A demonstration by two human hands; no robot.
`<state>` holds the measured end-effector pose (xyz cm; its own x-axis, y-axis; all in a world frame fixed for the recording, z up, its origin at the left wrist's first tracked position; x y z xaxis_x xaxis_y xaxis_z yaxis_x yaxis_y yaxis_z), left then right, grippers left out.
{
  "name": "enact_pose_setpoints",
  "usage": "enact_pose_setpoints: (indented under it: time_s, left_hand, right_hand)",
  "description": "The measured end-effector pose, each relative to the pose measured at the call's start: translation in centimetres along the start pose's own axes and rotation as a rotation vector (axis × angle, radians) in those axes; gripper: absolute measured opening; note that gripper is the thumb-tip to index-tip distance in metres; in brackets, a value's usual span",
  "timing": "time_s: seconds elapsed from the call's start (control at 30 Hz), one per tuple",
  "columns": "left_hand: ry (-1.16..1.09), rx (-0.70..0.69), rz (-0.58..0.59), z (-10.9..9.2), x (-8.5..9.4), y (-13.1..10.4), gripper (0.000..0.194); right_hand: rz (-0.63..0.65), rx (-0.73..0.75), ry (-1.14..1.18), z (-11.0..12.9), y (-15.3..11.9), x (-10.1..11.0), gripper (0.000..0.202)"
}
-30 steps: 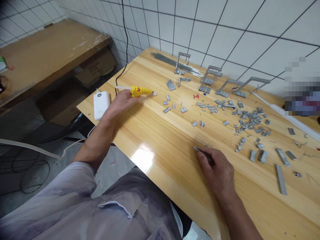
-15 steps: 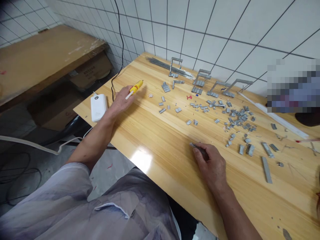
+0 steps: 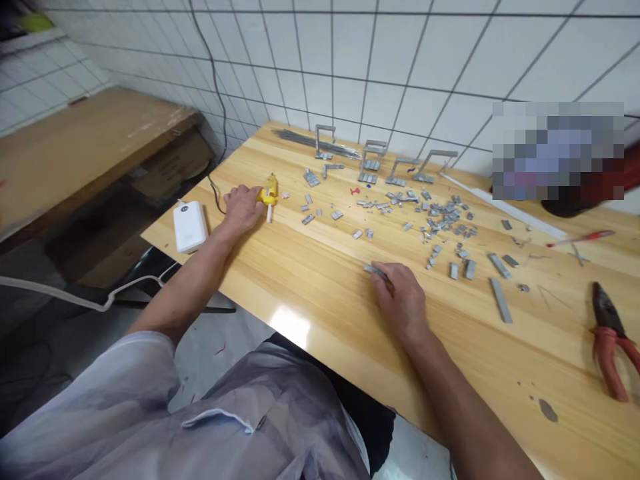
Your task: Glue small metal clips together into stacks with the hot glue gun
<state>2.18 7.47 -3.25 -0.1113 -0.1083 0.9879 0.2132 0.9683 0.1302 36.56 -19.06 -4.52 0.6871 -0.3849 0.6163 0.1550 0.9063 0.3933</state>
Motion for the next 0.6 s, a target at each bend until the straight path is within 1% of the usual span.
enact_pose_setpoints:
  time_s: [0.07, 0.17, 0.33, 0.47, 0.6]
  left_hand:
    - [0.003, 0.001, -0.009, -0.3, 0.1, -0.2, 0.056]
    - [-0.005, 0.019, -0.073, -0.3, 0.3, -0.3, 0.054]
    - [-0.058, 0.100, -0.193, 1.3, 0.1, -0.1, 0.044]
    - [-0.102, 0.094, -0.322, 2.2, 0.2, -0.2, 0.036]
    - [-0.116, 0.088, -0.419, 2.1, 1.2, -1.1, 0.033]
  right_hand:
    - [-0.010, -0.009, 0.023, 0.0, 0.1, 0.1, 0.021]
    - [-0.029, -0.036, 0.039, 0.0, 0.1, 0.4, 0.021]
    - [-0.070, -0.142, 0.053, -0.3, -0.8, 0.9, 0.024]
    - [-0.020, -0.194, 0.026, 0.0, -1.2, 1.0, 0.022]
    - [0.021, -0.160, -0.002, 0.7, -1.0, 1.1, 0.020]
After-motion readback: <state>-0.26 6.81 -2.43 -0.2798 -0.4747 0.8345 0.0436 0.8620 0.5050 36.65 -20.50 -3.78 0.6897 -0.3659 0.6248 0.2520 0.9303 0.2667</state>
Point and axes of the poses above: each hand's wrist, its own y-axis towards the middle knuckle, its own x-axis out of the back of the hand, z = x × y, the point moved 6 cm from there along y, towards the middle knuckle, and after that the axes turned 5 degrees about y, right-handed, at the moved point
